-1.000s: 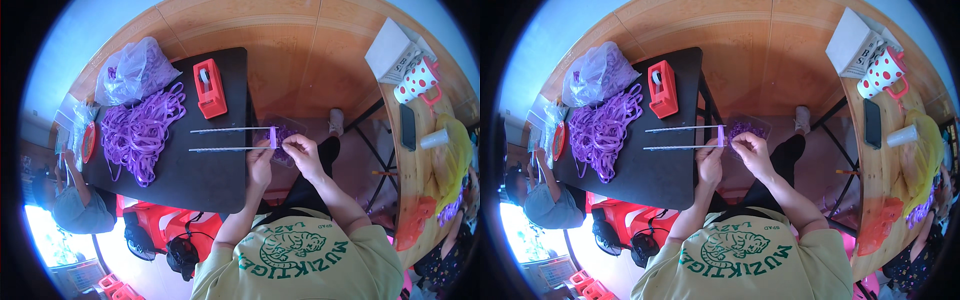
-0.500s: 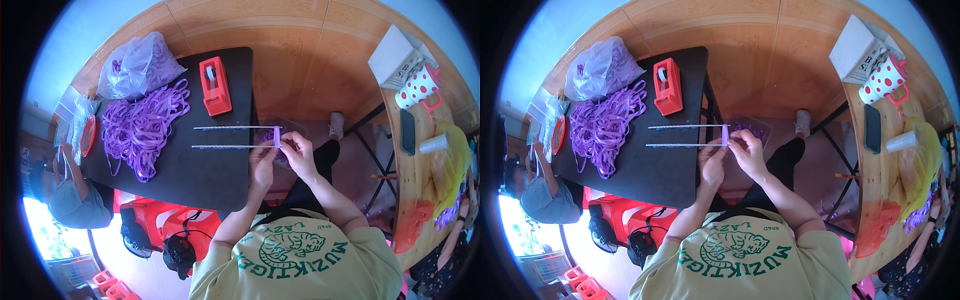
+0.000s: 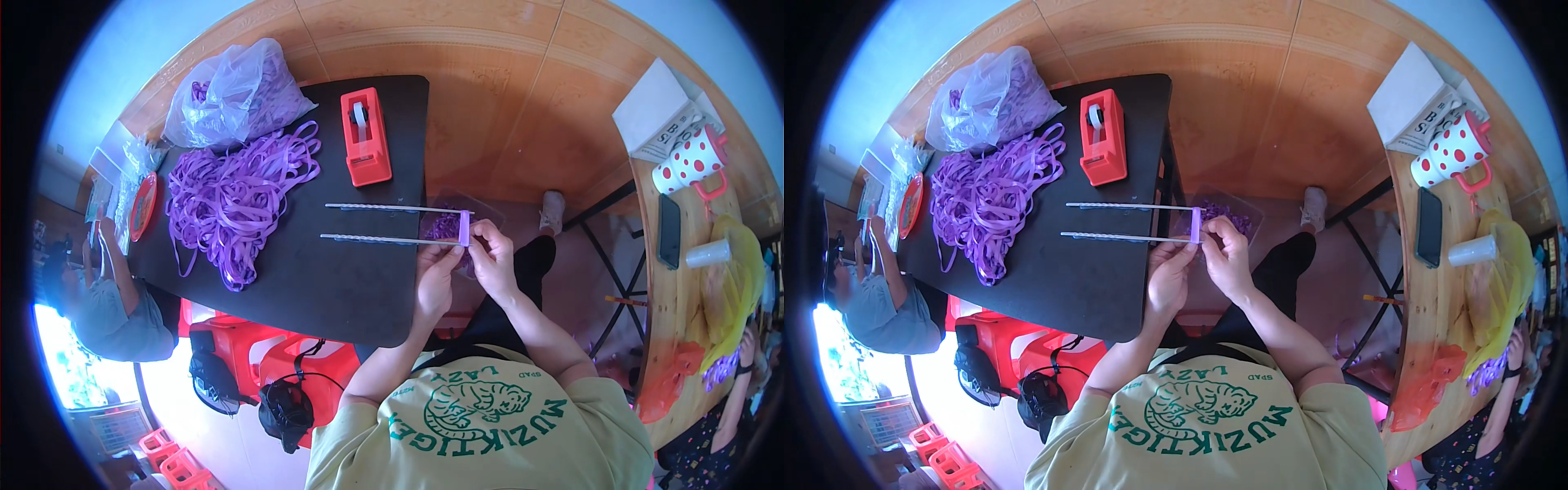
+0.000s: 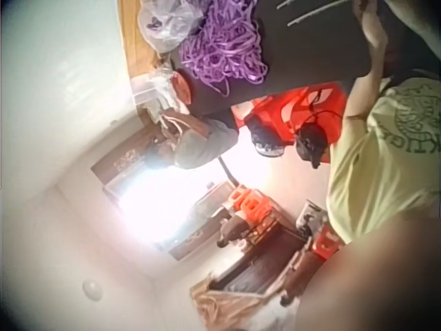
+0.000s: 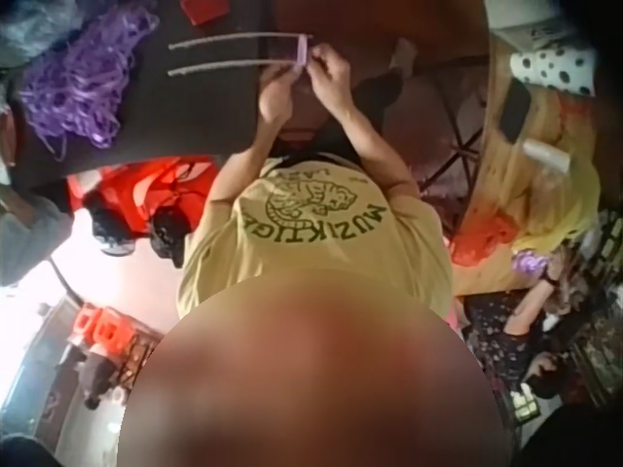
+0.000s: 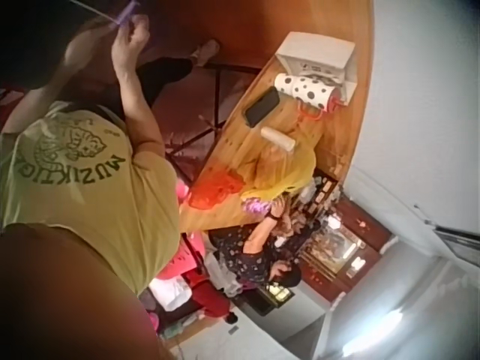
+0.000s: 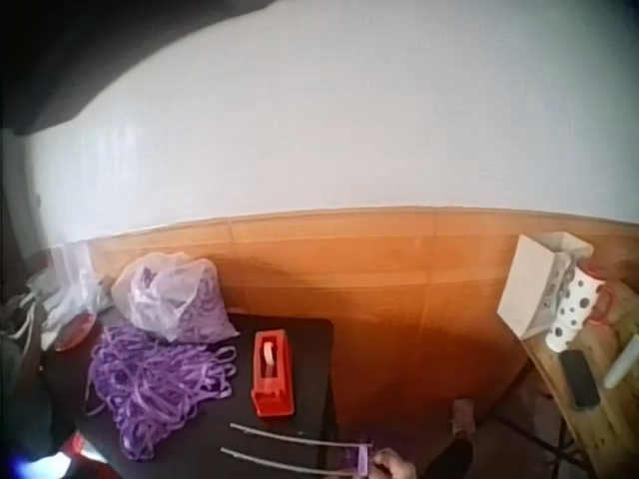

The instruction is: Weaving purple ribbons around two parallel metal rods to create a lace pattern.

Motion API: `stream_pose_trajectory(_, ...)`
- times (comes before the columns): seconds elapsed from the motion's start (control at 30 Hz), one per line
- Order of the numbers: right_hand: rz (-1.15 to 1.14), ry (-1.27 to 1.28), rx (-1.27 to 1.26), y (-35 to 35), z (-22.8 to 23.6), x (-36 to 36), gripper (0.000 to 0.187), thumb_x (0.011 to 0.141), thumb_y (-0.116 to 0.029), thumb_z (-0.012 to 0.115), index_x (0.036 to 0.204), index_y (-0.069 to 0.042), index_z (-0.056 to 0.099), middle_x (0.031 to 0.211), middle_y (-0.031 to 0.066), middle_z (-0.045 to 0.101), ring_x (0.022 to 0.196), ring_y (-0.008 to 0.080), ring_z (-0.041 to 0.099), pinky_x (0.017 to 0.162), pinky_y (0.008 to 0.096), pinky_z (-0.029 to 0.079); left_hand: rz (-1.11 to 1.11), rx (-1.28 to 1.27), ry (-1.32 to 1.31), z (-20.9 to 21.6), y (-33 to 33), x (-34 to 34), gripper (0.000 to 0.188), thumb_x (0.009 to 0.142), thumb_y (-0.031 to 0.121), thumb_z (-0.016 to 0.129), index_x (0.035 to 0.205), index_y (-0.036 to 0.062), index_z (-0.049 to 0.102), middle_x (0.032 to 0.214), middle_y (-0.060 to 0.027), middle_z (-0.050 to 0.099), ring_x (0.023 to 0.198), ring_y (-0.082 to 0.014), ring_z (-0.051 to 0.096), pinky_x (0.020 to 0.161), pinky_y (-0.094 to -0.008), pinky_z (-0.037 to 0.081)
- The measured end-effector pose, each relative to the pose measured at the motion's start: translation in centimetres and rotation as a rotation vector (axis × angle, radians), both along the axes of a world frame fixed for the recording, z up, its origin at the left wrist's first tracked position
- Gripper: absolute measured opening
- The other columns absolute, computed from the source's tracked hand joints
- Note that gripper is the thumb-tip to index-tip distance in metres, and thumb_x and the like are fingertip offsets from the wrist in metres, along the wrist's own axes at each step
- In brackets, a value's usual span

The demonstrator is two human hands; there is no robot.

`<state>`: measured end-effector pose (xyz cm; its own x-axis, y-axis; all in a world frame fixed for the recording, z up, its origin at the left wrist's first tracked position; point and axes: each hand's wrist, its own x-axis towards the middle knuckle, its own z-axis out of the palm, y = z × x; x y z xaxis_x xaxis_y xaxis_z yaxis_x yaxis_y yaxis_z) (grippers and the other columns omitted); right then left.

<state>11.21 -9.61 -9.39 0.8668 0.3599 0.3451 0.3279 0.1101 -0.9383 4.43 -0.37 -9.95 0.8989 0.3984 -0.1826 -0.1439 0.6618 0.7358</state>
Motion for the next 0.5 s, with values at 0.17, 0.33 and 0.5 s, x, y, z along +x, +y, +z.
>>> stream_pose_trajectory(0.17,0.036,-0.015,-0.011,-0.1,0.4,-0.5,0.018,0.076,0.015,0.048,0.088,0.004,0.056,0.089,0.0047,0.055,0.084,0.0099,0.054,0.074,0.0213,0.042,-0.014,0.0,-0.025,0.0,-0.1,-0.2,0.01,0.09,0.004,0.056,0.096,0.0033,0.064,0.091,-0.0041,0.064,0.083,-0.0103,0.058,0.079,-0.0241,0.044)
stream_pose_trajectory(0.33,0.09,0.092,0.005,-0.5,0.5,-1.2,0.02,0.075,0.014,0.048,0.09,0.006,0.058,0.091,0.008,0.057,0.085,0.0144,0.058,0.076,0.0244,0.045,-0.014,-0.014,-0.016,0.0,-0.4,-0.8,0.01,0.091,0.005,0.056,0.095,0.0011,0.064,0.09,-0.0055,0.065,0.083,-0.0108,0.057,0.08,-0.0252,0.042)
stream_pose_trajectory(0.5,0.198,0.321,0.127,-0.8,1.5,-1.8,0.02,0.077,0.011,0.049,0.094,0.007,0.06,0.095,0.0044,0.057,0.09,0.0128,0.056,0.081,0.024,0.044,-0.008,0.006,-0.029,-0.3,-0.5,-1.3,0.01,0.092,0.006,0.055,0.095,0.0001,0.063,0.092,-0.0065,0.065,0.087,-0.0109,0.057,0.085,-0.0258,0.042)
